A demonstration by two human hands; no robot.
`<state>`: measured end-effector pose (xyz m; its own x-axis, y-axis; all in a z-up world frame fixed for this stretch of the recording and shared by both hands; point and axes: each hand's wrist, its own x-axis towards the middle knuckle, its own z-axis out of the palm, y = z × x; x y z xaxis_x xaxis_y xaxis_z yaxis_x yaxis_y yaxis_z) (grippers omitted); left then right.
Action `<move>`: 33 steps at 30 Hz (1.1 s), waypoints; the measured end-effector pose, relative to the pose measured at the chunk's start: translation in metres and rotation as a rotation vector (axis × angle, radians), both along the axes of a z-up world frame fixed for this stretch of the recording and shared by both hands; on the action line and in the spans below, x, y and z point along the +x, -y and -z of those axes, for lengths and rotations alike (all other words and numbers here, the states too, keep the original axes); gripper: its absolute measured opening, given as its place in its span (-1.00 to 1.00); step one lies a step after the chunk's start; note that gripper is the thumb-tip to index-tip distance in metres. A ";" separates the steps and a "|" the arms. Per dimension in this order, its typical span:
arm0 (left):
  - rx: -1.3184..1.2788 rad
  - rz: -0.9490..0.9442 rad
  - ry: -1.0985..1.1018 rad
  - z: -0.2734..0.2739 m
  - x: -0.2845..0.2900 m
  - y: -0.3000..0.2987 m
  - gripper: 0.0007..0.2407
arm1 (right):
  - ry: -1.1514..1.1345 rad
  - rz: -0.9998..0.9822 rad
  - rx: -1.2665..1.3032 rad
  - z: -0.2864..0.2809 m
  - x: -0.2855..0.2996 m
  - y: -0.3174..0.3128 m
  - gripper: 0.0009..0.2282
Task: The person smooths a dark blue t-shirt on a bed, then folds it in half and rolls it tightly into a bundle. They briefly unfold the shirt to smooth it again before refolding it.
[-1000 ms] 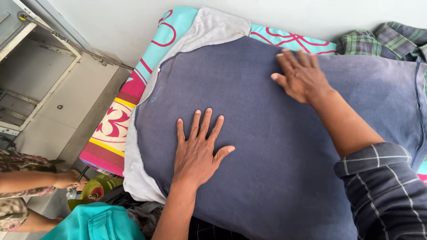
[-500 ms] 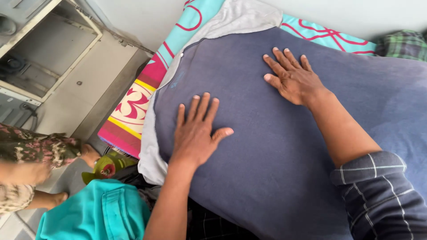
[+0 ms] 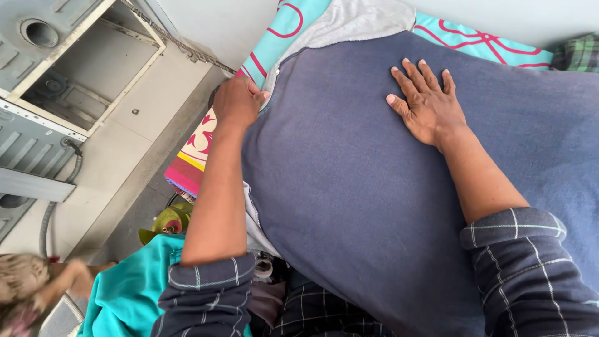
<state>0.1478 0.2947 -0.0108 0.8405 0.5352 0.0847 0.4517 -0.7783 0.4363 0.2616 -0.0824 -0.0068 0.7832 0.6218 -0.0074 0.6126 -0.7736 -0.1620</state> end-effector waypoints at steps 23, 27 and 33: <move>0.227 0.044 -0.230 -0.025 0.027 -0.007 -0.76 | 0.039 -0.016 0.013 0.005 0.003 0.002 -0.36; 0.020 0.039 -0.254 -0.034 0.063 -0.004 -0.62 | 0.051 -0.022 0.028 0.005 0.003 0.003 -0.36; -0.492 -0.124 -0.003 -0.028 0.087 -0.011 -0.27 | 0.064 -0.026 0.029 0.005 0.004 0.003 -0.37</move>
